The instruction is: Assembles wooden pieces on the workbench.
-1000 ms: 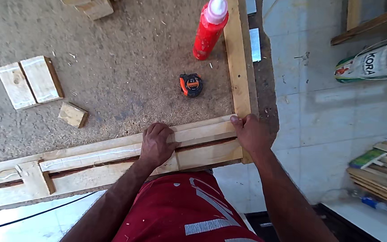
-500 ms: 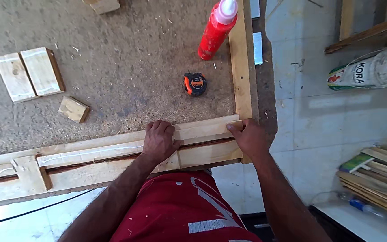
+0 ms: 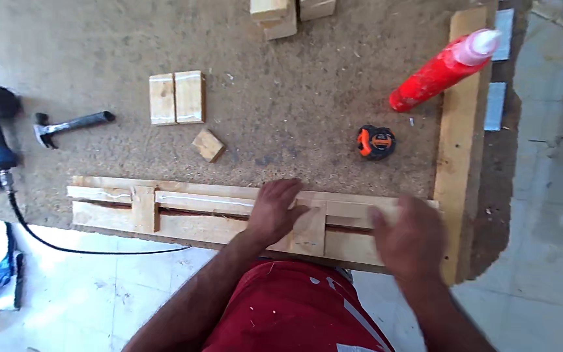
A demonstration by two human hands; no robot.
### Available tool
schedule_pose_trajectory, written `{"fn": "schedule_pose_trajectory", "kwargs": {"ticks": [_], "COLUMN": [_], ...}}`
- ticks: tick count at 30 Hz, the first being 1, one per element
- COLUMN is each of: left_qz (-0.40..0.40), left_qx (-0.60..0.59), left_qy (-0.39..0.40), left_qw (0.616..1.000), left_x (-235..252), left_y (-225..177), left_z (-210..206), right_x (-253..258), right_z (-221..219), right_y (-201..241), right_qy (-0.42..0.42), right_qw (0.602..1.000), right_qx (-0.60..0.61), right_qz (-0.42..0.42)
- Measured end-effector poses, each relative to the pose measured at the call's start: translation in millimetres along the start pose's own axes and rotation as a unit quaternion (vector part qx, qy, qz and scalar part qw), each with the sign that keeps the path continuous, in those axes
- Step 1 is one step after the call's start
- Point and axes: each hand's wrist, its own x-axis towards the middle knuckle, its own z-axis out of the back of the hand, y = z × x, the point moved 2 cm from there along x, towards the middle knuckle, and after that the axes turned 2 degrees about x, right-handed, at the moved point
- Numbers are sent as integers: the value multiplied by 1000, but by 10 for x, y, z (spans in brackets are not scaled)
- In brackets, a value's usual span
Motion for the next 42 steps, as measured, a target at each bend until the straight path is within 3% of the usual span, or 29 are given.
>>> {"fn": "schedule_pose_trajectory", "kwargs": {"ticks": [3, 6, 7, 9, 11, 13, 15, 17, 20, 22, 26, 30, 36, 42], "left_qz": [137, 289, 307, 267, 187, 129, 96, 62, 18, -11, -27, 4, 15, 28], "left_qx": [4, 57, 62, 59, 49, 48, 73, 94, 101, 97, 93, 84, 108, 78], "left_qy": [-94, -120, -124, -121, -83, -40, -14, -16, -28, -22, -5, 3, 25, 26], "left_qw": [986, 948, 942, 954, 978, 990, 993, 994, 994, 995, 995, 996, 994, 996], "left_x": [-481, -1024, -1176, -1386, -1500, -1524, -1485, -1423, -1406, -1380, -1378, -1369, -1285, -1295], "left_y": [772, 1583, 1789, 2157, 2487, 2728, 2908, 3040, 3202, 3279, 3401, 3440, 3216, 3379], "left_z": [600, 1198, 1348, 1524, 1546, 1484, 1406, 1372, 1362, 1375, 1440, 1466, 1560, 1698], "right_x": [63, 276, 307, 307, 247, 230, 210, 157, 42, 1, 45, 178, 326, 392], "right_z": [-707, -1053, -1018, -801, -584, -569, -742, -822, -871, -943, -1077, -1055, -863, -967], "right_y": [961, 1445, 1474, 1432, 1376, 1343, 1325, 1426, 1607, 1594, 1505, 1514, 1680, 1724], "right_qy": [78, 142, 157, 184, 252, 327, 277, 167, 50, 23, 55, 100, 206, 214], "right_qw": [971, 952, 948, 944, 940, 919, 912, 955, 993, 999, 998, 995, 976, 962], "right_qx": [31, -36, -44, 1, 90, 216, 287, 203, 65, 25, -9, -20, -66, -172], "right_qz": [225, 270, 273, 272, 211, 50, -100, -138, -82, -36, 6, -14, -2, 2]}}
